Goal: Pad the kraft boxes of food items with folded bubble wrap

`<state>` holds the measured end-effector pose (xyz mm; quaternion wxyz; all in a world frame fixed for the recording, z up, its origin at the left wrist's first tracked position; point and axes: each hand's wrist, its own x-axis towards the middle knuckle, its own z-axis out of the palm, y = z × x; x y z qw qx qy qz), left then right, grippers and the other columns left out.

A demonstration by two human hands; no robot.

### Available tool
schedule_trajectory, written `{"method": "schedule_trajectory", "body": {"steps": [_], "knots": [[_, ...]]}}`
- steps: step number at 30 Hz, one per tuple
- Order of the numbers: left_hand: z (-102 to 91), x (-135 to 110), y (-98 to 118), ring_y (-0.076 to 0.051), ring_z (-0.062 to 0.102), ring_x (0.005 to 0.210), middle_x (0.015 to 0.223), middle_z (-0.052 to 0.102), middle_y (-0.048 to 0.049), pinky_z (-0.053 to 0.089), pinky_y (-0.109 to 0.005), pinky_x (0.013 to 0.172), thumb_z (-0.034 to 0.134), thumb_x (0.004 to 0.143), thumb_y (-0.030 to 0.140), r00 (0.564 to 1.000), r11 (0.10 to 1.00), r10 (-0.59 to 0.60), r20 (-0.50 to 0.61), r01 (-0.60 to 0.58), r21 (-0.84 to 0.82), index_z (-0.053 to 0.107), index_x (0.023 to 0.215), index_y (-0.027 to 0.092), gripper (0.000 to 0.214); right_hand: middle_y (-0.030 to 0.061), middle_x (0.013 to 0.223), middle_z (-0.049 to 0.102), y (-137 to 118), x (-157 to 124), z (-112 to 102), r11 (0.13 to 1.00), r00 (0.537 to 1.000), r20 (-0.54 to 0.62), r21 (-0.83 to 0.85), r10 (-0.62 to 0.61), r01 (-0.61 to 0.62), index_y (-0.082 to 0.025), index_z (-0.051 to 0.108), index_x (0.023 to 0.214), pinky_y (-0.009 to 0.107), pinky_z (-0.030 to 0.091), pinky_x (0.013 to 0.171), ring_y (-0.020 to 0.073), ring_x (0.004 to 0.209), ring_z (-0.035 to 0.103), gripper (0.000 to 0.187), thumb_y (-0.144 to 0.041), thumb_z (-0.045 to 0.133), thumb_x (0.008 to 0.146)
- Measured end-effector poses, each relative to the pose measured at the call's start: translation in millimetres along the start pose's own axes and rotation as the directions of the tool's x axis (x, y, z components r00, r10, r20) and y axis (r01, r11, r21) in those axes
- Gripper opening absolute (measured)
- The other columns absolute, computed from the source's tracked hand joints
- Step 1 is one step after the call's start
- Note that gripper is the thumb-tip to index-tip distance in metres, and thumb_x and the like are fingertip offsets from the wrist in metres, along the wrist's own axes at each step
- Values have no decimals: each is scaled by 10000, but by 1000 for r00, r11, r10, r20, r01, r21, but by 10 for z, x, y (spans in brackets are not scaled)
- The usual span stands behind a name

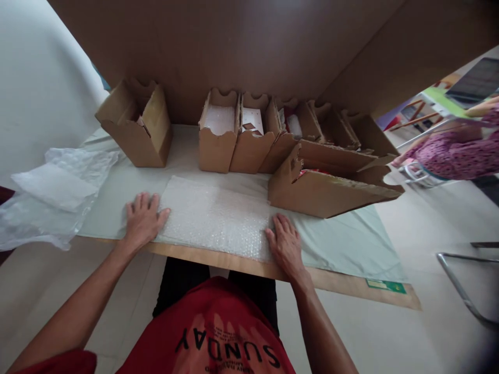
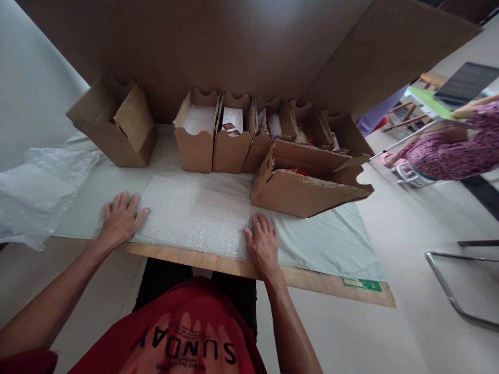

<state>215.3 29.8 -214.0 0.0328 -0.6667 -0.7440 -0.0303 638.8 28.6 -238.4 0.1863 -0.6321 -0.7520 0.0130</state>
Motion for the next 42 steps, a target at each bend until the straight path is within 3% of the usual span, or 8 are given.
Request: {"method": "schedule_trajectory", "body": {"steps": [8, 11, 15, 23, 30, 34, 38, 42], "knots": [[17, 156, 777, -330, 270, 1555, 1655, 343, -192, 213, -514, 1246, 439, 1007, 409, 934, 929, 356, 17, -352, -115, 424, 1537, 133, 598, 175, 1526, 533, -890, 541, 192, 983, 977, 125, 97, -171, 159, -156, 583, 1389, 516, 418, 1110, 340, 1425, 466, 436, -297, 547, 978], [104, 73, 737, -347, 306, 1538, 1631, 387, -197, 217, -530, 1236, 436, 1005, 426, 938, 935, 345, 28, -341, -92, 449, 1528, 139, 597, 173, 1534, 528, -1142, 692, 288, 970, 951, 199, 108, -238, 220, -147, 588, 1388, 510, 378, 1149, 334, 1434, 458, 426, -306, 539, 995], [42, -42, 606, -415, 323, 1515, 1618, 372, -261, 246, -606, 1193, 440, 1001, 446, 974, 973, 225, 25, -224, -58, 466, 1513, 101, 618, 170, 1558, 502, -1254, 679, 327, 958, 937, 202, 112, -284, 266, -147, 575, 1406, 505, 344, 1176, 331, 1461, 426, 438, -326, 530, 1009], [35, 288, 1054, -354, 264, 1554, 1648, 360, -183, 187, -576, 1236, 435, 1018, 449, 931, 923, 363, 38, -354, -149, 442, 1539, 179, 587, 183, 1561, 495, -1033, 674, 295, 967, 944, 214, 84, -253, 240, -138, 542, 1449, 501, 346, 1173, 324, 1468, 420, 481, -366, 475, 1030], [52, 112, 255, -456, 262, 1512, 1634, 330, -252, 227, -683, 1166, 397, 1028, 482, 997, 994, 58, 47, -53, -100, 424, 1535, 126, 620, 202, 1519, 534, -66, -175, -69, 995, 997, 69, -88, -30, 36, -117, 541, 1442, 527, 368, 1127, 338, 1436, 446, 505, -395, 413, 1041], [-28, 4, -177, -489, 296, 1485, 1535, 433, -295, 285, -685, 1151, 449, 994, 446, 978, 974, -185, -96, 170, -150, 551, 1404, 62, 571, 169, 1421, 629, 65, -595, -374, 991, 999, -20, -130, -42, 39, -159, 638, 1307, 485, 427, 1042, 333, 1375, 515, 387, -359, 450, 1034], [-74, -135, 30, -408, 323, 1503, 1528, 507, -183, 283, -607, 1223, 495, 976, 441, 971, 925, 156, -182, -208, -318, 615, 1328, 135, 481, 114, 1353, 684, -156, -575, -561, 947, 945, 65, -22, -320, 322, -202, 663, 1261, 416, 447, 989, 281, 1299, 582, 301, -235, 507, 1007], [-76, -341, 503, -345, 422, 1467, 1440, 617, -130, 377, -545, 1198, 576, 940, 393, 817, 719, 557, -147, -563, -407, 704, 1211, 201, 357, 105, 1233, 741, -329, -442, -517, 878, 862, 176, 37, -475, 477, -184, 710, 1132, 404, 446, 948, 260, 1131, 660, 249, -148, 503, 998]]}}
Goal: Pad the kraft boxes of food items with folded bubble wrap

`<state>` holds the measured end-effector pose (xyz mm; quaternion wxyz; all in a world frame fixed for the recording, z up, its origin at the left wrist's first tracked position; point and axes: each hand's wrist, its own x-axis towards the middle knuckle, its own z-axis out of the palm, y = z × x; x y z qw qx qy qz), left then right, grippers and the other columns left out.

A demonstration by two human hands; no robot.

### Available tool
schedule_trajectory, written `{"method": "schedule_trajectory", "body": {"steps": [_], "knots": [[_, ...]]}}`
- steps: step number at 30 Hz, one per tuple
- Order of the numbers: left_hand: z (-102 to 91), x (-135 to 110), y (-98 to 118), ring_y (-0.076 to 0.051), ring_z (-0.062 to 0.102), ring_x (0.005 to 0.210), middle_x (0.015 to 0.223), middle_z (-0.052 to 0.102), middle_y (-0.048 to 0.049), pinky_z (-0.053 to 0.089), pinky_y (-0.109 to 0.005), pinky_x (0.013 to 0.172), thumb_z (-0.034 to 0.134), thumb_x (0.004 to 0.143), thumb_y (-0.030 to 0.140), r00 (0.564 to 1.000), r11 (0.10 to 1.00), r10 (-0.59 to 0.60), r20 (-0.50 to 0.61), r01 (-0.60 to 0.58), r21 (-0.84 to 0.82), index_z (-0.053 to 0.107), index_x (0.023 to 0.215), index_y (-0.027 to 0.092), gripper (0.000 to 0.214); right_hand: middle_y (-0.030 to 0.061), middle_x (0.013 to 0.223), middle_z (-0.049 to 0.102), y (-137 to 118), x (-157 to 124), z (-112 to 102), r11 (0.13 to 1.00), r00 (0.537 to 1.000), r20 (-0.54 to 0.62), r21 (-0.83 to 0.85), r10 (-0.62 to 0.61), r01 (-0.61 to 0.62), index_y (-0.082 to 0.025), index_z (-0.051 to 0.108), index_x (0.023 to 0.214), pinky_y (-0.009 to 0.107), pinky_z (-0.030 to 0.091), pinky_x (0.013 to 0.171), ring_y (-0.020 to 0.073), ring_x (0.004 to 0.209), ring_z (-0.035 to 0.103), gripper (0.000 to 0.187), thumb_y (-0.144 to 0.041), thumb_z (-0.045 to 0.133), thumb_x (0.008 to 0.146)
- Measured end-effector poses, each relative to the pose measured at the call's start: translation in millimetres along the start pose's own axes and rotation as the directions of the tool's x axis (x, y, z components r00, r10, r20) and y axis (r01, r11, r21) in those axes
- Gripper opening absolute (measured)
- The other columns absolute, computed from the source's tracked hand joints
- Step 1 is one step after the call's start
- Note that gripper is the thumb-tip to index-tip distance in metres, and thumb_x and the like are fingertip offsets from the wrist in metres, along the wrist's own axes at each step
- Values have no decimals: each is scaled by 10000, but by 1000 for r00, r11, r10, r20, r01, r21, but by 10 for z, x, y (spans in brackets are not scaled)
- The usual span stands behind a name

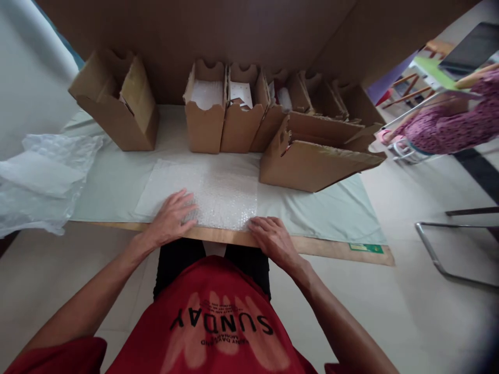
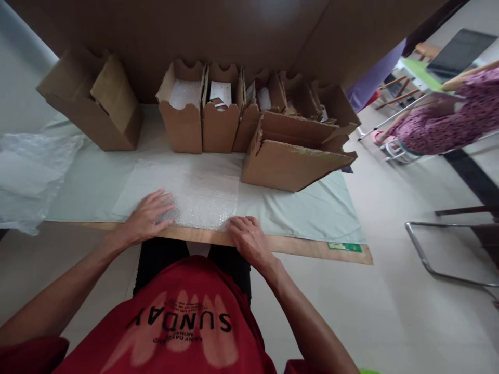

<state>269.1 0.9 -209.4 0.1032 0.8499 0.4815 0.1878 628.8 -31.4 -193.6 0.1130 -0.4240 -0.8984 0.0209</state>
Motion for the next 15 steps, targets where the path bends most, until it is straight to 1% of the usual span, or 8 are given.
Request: {"method": "schedule_trajectory", "body": {"steps": [2, 4, 7, 9, 11, 13, 14, 15], "knots": [[67, 18, 164, -350, 442, 1454, 1439, 618, -152, 392, -555, 1182, 597, 930, 359, 996, 999, 46, 76, -44, -26, 710, 1219, 177, 360, 108, 1199, 751, 5, 33, 60, 1000, 1000, 0, 5, 5, -5, -178, 722, 1054, 398, 447, 912, 254, 1057, 677, 233, -134, 501, 995], [97, 28, 268, -357, 456, 1444, 1455, 604, -167, 380, -571, 1184, 628, 916, 366, 991, 999, 39, 125, -35, -33, 701, 1245, 162, 393, 105, 1176, 757, 27, 43, 113, 997, 999, -11, 51, 50, -49, -181, 720, 1010, 398, 443, 904, 253, 1033, 679, 234, -134, 491, 995], [110, 63, 350, -364, 437, 1458, 1496, 567, -174, 347, -579, 1198, 698, 874, 423, 988, 1000, 22, 150, -20, -15, 666, 1304, 168, 501, 89, 1103, 772, 73, 82, 116, 957, 983, -7, 229, 186, -179, -191, 707, 984, 404, 448, 923, 244, 1006, 690, 240, -179, 469, 1005], [107, 106, 369, -350, 459, 1442, 1479, 587, -160, 334, -565, 1204, 698, 875, 398, 990, 1000, 29, 139, -28, -6, 658, 1308, 180, 486, 73, 1044, 774, 110, 124, 50, 880, 958, 36, 387, 283, -275, -201, 701, 970, 404, 466, 934, 235, 984, 699, 225, -219, 479, 995], [88, 155, 359, -305, 575, 1329, 1349, 688, -124, 347, -536, 1193, 607, 925, 291, 992, 1000, 26, 127, -25, -12, 695, 1222, 193, 325, 65, 1022, 765, 151, 150, -61, 779, 937, 94, 532, 336, -333, -214, 700, 923, 400, 495, 927, 232, 975, 701, 215, -273, 501, 979], [44, 199, 329, -254, 685, 1110, 1128, 771, -92, 424, -486, 1120, 494, 956, 207, 992, 1000, -5, 129, 9, -30, 729, 1090, 195, 270, 74, 1086, 752, 191, 136, -189, 691, 937, 128, 644, 326, -328, -227, 710, 907, 411, 511, 950, 244, 1044, 690, 234, -365, 532, 972], [12, 218, 313, -237, 703, 1006, 1030, 782, -81, 472, -452, 1052, 460, 964, 200, 990, 999, -24, 140, 31, -45, 734, 1039, 194, 284, 83, 1172, 736, 208, 113, -245, 655, 944, 136, 691, 300, -307, -238, 724, 970, 428, 506, 989, 260, 1122, 671, 253, -427, 557, 963], [-22, 236, 302, -228, 704, 930, 961, 780, -74, 505, -416, 973, 444, 970, 215, 986, 997, -36, 161, 47, -64, 734, 1006, 195, 292, 90, 1286, 700, 220, 83, -289, 626, 954, 146, 727, 263, -284, -255, 725, 1089, 450, 487, 1040, 278, 1218, 635, 311, -495, 597, 940]]}}
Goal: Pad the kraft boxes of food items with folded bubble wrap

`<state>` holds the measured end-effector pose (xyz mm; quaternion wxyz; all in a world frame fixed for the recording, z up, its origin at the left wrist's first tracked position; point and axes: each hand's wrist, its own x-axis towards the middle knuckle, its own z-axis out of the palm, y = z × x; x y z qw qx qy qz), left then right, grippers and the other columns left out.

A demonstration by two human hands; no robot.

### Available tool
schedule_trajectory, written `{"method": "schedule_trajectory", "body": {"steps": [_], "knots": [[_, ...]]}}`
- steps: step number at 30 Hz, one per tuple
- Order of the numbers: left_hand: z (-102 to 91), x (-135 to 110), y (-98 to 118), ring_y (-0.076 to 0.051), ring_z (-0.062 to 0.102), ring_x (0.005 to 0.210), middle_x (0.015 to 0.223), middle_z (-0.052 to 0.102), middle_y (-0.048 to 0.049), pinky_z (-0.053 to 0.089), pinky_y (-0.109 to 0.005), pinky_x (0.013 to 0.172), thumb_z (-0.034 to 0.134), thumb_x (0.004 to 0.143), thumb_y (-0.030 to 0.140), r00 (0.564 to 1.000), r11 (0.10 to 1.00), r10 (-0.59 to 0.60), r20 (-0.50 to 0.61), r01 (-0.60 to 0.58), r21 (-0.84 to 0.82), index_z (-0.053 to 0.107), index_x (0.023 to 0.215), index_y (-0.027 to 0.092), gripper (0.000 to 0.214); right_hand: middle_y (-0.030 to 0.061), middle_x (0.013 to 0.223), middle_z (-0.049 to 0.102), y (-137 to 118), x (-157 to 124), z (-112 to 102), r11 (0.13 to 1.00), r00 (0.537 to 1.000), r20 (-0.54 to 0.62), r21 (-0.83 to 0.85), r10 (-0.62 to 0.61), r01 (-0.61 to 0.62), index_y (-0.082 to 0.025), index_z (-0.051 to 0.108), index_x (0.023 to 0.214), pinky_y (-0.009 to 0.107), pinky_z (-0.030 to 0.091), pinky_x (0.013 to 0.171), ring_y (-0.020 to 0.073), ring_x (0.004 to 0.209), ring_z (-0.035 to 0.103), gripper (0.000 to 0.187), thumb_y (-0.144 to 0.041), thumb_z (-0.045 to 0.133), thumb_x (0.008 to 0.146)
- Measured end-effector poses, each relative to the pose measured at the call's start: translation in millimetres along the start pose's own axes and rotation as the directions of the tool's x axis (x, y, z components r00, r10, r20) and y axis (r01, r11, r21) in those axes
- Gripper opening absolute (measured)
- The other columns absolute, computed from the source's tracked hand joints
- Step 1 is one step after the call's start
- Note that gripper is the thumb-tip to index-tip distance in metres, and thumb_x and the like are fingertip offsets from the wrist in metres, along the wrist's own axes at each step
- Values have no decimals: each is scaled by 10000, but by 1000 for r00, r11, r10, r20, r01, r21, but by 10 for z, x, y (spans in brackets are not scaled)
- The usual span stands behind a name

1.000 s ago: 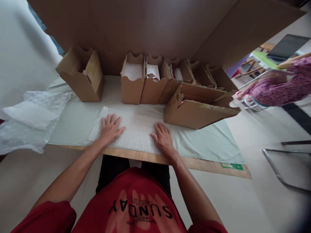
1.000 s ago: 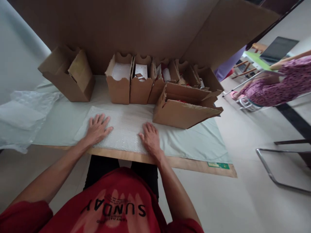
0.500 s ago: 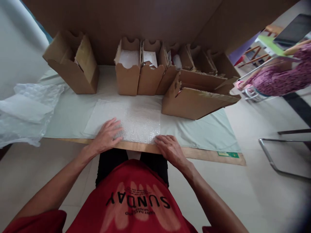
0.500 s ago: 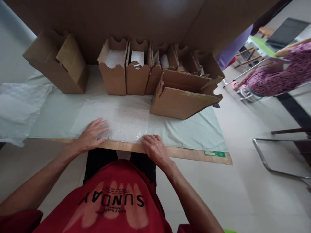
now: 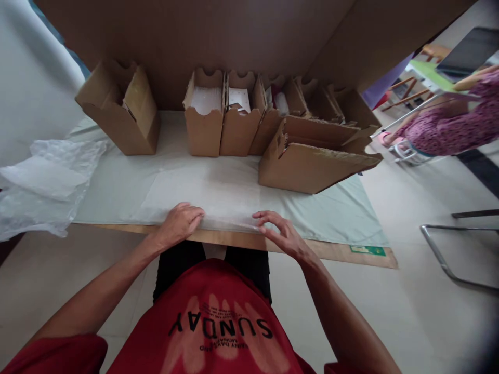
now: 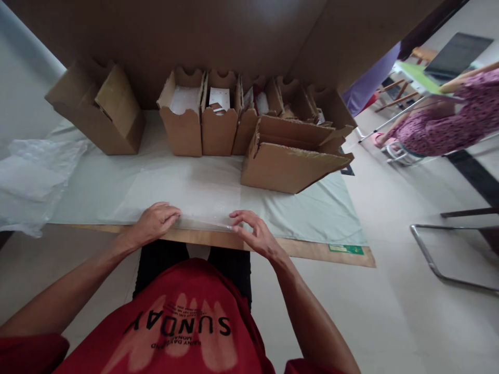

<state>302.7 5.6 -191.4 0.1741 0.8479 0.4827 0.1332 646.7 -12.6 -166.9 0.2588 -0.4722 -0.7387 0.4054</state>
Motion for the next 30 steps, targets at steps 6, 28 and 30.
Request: {"method": "schedule_trajectory", "body": {"steps": [6, 28, 30], "knots": [[-228, 75, 69, -216, 678, 832, 853, 748, -52, 476, -323, 761, 418, 973, 314, 977, 996, 3, 214, 15, -83, 721, 914, 216, 324, 99, 1368, 678, 125, -71, 136, 995, 995, 65, 46, 81, -84, -261, 691, 1302, 451, 476, 1089, 313, 1278, 618, 598, -576, 764, 799], [-471, -265, -986, -195, 668, 720, 731, 715, -33, 516, -319, 740, 601, 747, 515, 828, 723, -556, -75, 437, -536, 638, 796, 199, 322, 35, 668, 666, 168, 95, 324, 937, 848, -412, 46, 335, -347, -193, 674, 742, 312, 455, 643, 190, 650, 584, 340, -505, 579, 835], [-429, -230, -990, -188, 653, 674, 676, 689, -15, 498, -306, 704, 585, 751, 506, 809, 733, -580, -97, 466, -495, 621, 789, 208, 303, 37, 667, 673, 173, 117, 350, 919, 832, -441, -37, 338, -393, -200, 659, 747, 311, 442, 637, 192, 637, 590, 304, -477, 559, 822]]}}
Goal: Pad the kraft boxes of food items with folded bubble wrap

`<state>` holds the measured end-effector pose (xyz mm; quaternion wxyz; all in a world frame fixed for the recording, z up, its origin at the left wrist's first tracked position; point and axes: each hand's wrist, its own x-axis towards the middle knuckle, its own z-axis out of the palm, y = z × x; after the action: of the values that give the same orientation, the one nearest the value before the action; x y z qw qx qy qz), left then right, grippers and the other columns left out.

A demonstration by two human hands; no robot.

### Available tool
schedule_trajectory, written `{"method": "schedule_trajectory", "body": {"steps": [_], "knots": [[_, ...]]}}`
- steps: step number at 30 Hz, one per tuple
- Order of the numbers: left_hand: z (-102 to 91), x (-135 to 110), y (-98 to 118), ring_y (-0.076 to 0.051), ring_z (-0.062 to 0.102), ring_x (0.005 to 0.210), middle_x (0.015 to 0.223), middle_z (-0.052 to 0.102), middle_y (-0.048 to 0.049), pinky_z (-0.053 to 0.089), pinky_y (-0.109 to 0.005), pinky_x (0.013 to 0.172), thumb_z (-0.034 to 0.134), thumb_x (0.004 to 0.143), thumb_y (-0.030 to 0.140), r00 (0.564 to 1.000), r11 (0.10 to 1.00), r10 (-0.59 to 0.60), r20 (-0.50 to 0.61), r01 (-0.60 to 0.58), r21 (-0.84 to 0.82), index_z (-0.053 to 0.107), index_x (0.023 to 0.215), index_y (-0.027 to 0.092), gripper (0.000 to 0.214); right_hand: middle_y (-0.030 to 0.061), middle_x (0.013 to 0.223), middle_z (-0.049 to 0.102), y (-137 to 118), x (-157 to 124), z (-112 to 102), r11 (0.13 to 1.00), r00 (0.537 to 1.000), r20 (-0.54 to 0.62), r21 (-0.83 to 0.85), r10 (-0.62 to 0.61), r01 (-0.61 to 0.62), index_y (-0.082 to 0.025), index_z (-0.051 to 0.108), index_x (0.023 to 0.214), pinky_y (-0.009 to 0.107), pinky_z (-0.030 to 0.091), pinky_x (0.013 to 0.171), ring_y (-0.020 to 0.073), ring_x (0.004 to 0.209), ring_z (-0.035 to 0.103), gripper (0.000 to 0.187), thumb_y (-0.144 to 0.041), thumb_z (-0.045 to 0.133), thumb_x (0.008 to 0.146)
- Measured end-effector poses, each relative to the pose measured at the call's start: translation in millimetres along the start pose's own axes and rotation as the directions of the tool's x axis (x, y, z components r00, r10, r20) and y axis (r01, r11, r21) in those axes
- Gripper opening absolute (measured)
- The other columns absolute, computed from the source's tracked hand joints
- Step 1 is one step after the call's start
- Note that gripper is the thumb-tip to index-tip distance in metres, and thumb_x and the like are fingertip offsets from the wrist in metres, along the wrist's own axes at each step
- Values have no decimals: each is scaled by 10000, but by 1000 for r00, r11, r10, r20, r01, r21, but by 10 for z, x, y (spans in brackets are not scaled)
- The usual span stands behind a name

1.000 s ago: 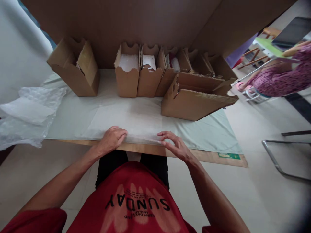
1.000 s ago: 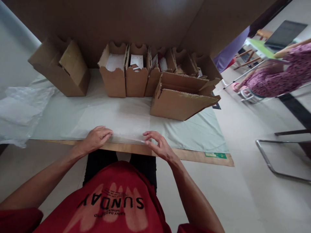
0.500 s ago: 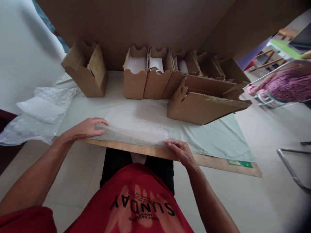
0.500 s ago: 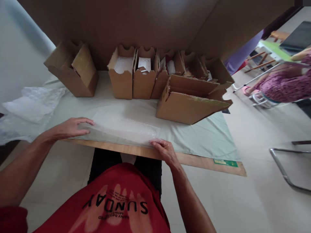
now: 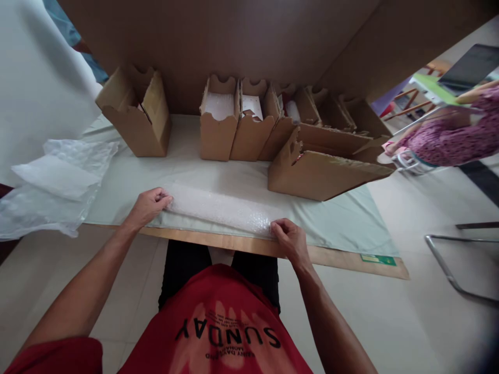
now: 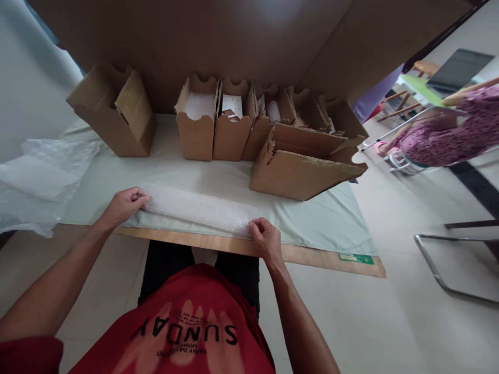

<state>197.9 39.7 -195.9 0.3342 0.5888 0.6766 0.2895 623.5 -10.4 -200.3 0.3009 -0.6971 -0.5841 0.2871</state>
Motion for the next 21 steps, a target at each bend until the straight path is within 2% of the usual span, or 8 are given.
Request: {"method": "schedule_trajectory", "body": {"steps": [4, 8, 16, 21], "knots": [[77, 18, 24, -207, 657, 724, 745, 715, -25, 458, -300, 690, 578, 764, 493, 995, 972, -29, -99, 51, 231, 638, 818, 221, 284, 47, 705, 709, -27, 23, 56, 976, 999, -37, -212, 36, -43, -216, 665, 748, 312, 425, 667, 209, 680, 634, 268, -447, 552, 822], [110, 25, 81, -235, 672, 815, 859, 749, -49, 435, -305, 704, 557, 806, 493, 991, 910, -43, -128, 92, 404, 664, 854, 235, 284, 58, 756, 737, -59, 40, 89, 938, 996, -38, -337, 76, -84, -218, 680, 774, 299, 393, 661, 216, 711, 656, 238, -412, 562, 846], [90, 153, 96, -244, 673, 824, 876, 751, -55, 416, -295, 679, 539, 854, 509, 996, 848, -7, -89, 52, 527, 674, 864, 247, 295, 67, 758, 745, -89, 29, 117, 886, 998, -51, -459, 40, -59, -217, 678, 783, 292, 304, 606, 199, 674, 634, 247, -358, 522, 913], [134, 222, 100, -248, 673, 818, 864, 753, -49, 410, -309, 684, 556, 851, 503, 994, 826, 7, -108, 55, 561, 679, 851, 247, 284, 57, 739, 732, -102, 31, 102, 850, 998, -30, -524, 53, -61, -218, 681, 783, 295, 260, 587, 184, 643, 609, 213, -334, 554, 909]]}}
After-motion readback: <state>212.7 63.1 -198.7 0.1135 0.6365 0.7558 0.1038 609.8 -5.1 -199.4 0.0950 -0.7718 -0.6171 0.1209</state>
